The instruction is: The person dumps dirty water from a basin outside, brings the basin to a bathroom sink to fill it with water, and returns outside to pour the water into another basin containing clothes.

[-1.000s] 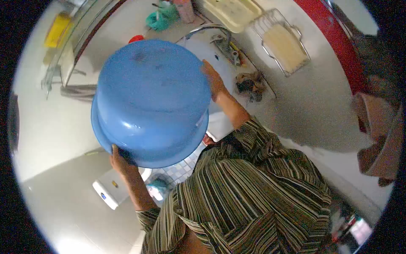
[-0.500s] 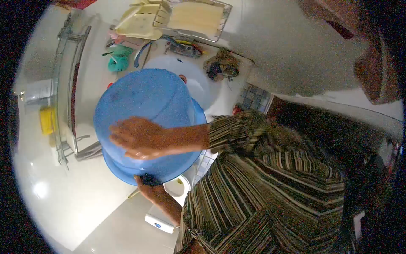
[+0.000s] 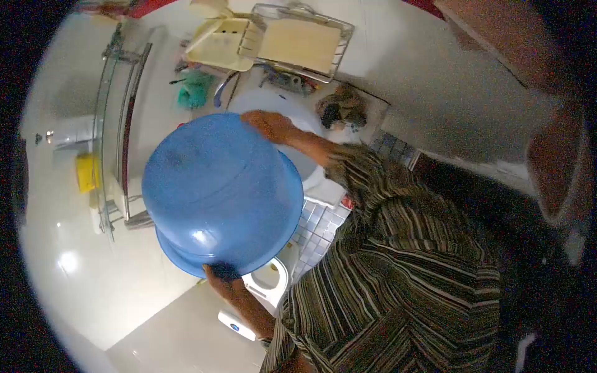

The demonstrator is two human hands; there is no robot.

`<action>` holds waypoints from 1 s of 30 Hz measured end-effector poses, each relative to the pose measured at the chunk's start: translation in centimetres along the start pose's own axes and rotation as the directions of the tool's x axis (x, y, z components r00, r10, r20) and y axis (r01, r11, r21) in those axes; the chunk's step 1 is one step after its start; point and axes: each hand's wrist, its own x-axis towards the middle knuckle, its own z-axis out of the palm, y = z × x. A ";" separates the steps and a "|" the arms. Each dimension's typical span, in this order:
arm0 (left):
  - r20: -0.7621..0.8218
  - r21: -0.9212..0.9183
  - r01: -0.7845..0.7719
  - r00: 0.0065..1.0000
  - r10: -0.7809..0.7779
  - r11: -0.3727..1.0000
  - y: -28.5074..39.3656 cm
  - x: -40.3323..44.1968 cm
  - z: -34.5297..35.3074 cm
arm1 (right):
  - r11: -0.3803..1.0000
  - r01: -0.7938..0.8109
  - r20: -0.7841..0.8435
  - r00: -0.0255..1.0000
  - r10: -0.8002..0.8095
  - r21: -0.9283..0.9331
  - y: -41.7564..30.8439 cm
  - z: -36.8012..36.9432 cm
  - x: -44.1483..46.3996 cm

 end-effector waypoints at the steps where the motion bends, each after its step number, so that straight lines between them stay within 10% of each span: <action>1: 0.289 -0.073 0.041 0.957 -0.018 0.996 0.4 0.7 -1.3 | 0.993 -0.111 0.028 0.993 0.110 0.031 -0.7 -0.6 2.4; 2: 0.289 -0.080 0.015 0.957 0.009 0.997 0.6 0.5 0.6 | 0.987 -0.156 0.014 0.988 0.156 0.033 0.7 0.5 4.6; 4: -0.400 0.162 0.000 0.914 0.066 0.987 0.6 -1.0 4.1 | 0.980 -0.193 0.009 0.981 0.193 0.055 3.1 3.1 8.5; 7: -0.323 0.088 -0.070 0.942 0.095 0.994 -0.7 -1.0 2.7 | 0.987 -0.157 0.351 0.922 0.163 -0.045 5.6 6.5 12.9; 9: -0.359 0.090 -0.107 0.924 0.133 0.990 -1.3 -1.1 2.6 | 0.704 -0.617 0.348 0.784 0.514 0.350 6.4 8.5 14.4; 15: -0.379 0.176 -0.115 0.909 0.175 0.978 -0.4 -1.6 3.2 | 0.992 -0.049 0.409 0.908 0.093 -0.116 10.0 12.4 15.9; 25: -0.379 0.265 -0.100 0.904 0.199 0.959 2.8 -4.2 3.8 | 0.916 -0.259 0.574 0.717 0.395 -0.307 5.0 1.8 8.3; 27: -0.379 0.287 -0.080 0.906 0.190 0.954 3.2 -4.0 3.5 | 0.790 -0.598 0.522 0.721 0.456 0.137 3.9 1.9 7.5; 30: -0.377 0.296 -0.018 0.917 0.134 0.955 4.5 -3.3 2.7 | 0.856 -0.397 0.418 0.875 0.245 0.330 2.2 3.0 7.7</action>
